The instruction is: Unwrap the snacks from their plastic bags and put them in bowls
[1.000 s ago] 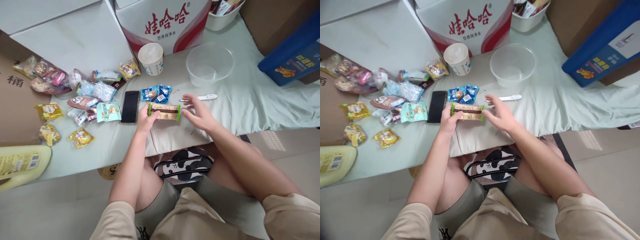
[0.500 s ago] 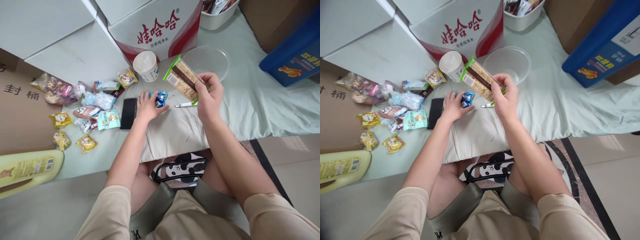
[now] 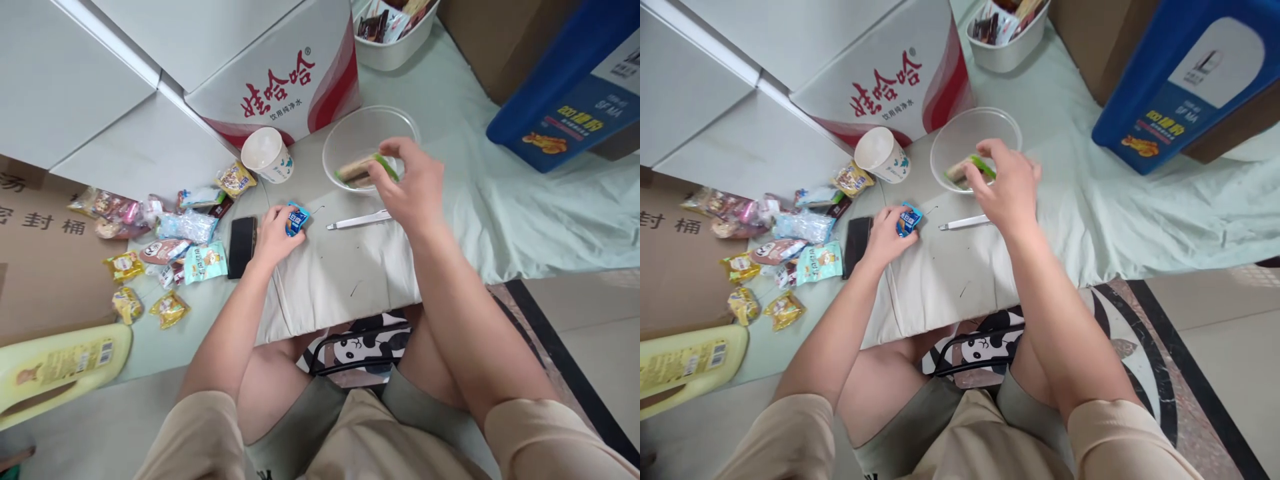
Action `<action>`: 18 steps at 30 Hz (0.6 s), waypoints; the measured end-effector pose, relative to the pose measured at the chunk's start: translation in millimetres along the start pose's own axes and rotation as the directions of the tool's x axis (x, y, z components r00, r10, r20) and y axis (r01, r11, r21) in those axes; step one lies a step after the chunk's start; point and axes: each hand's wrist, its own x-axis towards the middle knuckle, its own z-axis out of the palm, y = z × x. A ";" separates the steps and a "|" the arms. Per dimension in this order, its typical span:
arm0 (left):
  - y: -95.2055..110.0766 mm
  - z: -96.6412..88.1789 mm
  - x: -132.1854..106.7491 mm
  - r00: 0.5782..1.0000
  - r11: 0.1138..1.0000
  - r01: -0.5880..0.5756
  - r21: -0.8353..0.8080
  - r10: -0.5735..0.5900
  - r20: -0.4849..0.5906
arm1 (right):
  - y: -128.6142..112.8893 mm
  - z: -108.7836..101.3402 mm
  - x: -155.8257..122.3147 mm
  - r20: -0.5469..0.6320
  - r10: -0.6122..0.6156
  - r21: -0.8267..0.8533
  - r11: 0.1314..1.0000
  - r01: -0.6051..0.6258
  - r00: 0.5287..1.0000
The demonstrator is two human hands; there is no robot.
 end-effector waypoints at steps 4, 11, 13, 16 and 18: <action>2.6 -3.9 -3.0 1.000 1.000 -0.013 0.022 0.013 0.017 | -3.8 3.4 -1.6 0.005 0.006 0.037 0.999 -0.006 1.000; -9.3 -18.5 9.5 0.953 0.921 0.149 -0.360 -0.231 -0.195 | 0.7 3.5 -0.3 -0.001 -0.001 -0.025 1.000 0.001 1.000; -0.4 -31.5 16.2 0.934 0.870 0.029 -0.492 -0.199 -0.296 | 0.2 1.4 0.0 -0.021 0.024 -0.013 1.000 -0.024 1.000; 36.3 -54.1 33.7 0.913 0.857 -0.246 -0.453 0.048 -0.405 | -0.5 -1.3 0.8 -0.023 0.044 -0.038 0.998 -0.045 0.999; 70.8 -61.4 52.7 0.920 0.875 -0.308 -0.373 0.174 -0.350 | 0.2 -1.7 1.3 -0.025 0.040 -0.061 0.997 -0.042 0.999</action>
